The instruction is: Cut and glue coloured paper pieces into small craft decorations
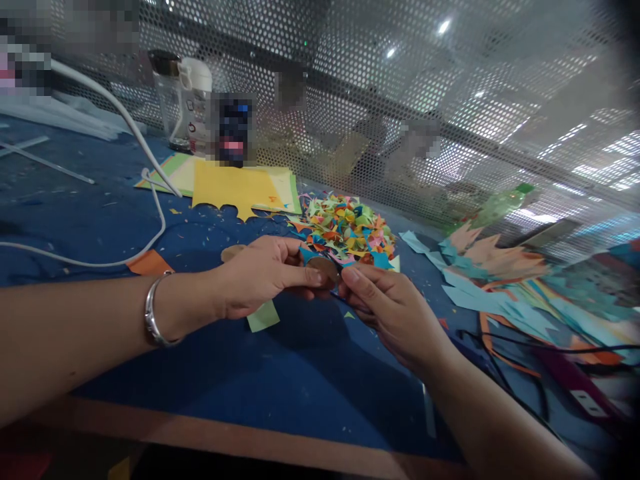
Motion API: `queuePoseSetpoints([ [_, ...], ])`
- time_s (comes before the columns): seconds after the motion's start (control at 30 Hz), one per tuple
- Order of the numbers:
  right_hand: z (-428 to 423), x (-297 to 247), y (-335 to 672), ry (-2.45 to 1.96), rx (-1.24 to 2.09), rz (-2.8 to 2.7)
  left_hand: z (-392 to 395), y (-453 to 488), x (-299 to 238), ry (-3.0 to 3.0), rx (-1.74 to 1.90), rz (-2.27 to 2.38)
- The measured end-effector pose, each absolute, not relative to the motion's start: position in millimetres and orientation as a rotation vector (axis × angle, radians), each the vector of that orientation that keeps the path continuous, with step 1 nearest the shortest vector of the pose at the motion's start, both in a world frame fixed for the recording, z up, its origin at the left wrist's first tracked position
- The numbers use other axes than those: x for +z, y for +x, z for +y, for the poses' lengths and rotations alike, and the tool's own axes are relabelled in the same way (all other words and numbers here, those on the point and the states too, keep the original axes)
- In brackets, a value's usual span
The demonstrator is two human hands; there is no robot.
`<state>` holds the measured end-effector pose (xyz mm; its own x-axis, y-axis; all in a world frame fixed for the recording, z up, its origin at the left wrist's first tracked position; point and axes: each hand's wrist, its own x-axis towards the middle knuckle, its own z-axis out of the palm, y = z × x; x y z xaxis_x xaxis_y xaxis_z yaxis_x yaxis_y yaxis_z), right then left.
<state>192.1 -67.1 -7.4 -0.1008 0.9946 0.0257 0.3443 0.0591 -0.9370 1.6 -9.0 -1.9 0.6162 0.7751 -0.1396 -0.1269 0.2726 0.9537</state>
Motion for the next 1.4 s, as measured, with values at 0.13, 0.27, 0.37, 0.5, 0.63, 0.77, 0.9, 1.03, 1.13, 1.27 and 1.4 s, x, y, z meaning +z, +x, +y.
queuePoseSetpoints([
  [0.13, -66.5, -8.1, 193.7, -1.389, 1.034, -1.597, -8.5, 1.1, -1.4, 1.163, 0.668, 0.677],
  [0.27, -65.3, -9.3, 195.7, -1.393, 1.006, -1.629, -8.3, 1.1, -0.6, 1.192, 0.658, 0.664],
  [0.37, -64.9, -8.6, 196.0, -1.401, 0.981, -1.634, -8.2, 1.1, -0.1, 1.209, 0.688, 0.691],
  [0.5, -64.8, -7.5, 196.0, -1.402, 0.96, -1.619, -7.9, 0.4, 1.4, 1.231, 0.733, 0.728],
  [0.63, -64.1, -7.5, 197.4, -1.408, 0.946, -1.63, -6.5, -1.6, 1.8, 1.325, 0.731, 0.755],
  [0.77, -64.0, -6.7, 197.5, -1.396, 0.982, -1.593, -4.9, -3.5, 0.3, 1.47, 0.704, 0.807],
  [0.9, -65.2, -4.9, 195.4, -1.375, 0.994, -1.541, -5.7, -4.2, 0.3, 1.571, 0.652, 0.851],
  [1.03, -66.6, -3.4, 191.6, -1.369, 0.905, -1.61, -8.5, -4.2, 2.7, 1.752, 0.612, 0.876],
  [1.13, -66.9, -3.6, 189.0, -1.387, 0.841, -1.647, -10.2, -3.1, 3.0, 1.763, 0.588, 0.906],
  [1.27, -67.6, -4.4, 187.0, -1.357, 0.86, -1.602, -10.3, 0.0, -1.6, 1.414, 0.62, 0.756],
  [1.4, -68.8, -4.5, 186.2, -1.312, 0.864, -1.562, -9.1, 1.9, -4.7, 1.19, 0.67, 0.681],
])
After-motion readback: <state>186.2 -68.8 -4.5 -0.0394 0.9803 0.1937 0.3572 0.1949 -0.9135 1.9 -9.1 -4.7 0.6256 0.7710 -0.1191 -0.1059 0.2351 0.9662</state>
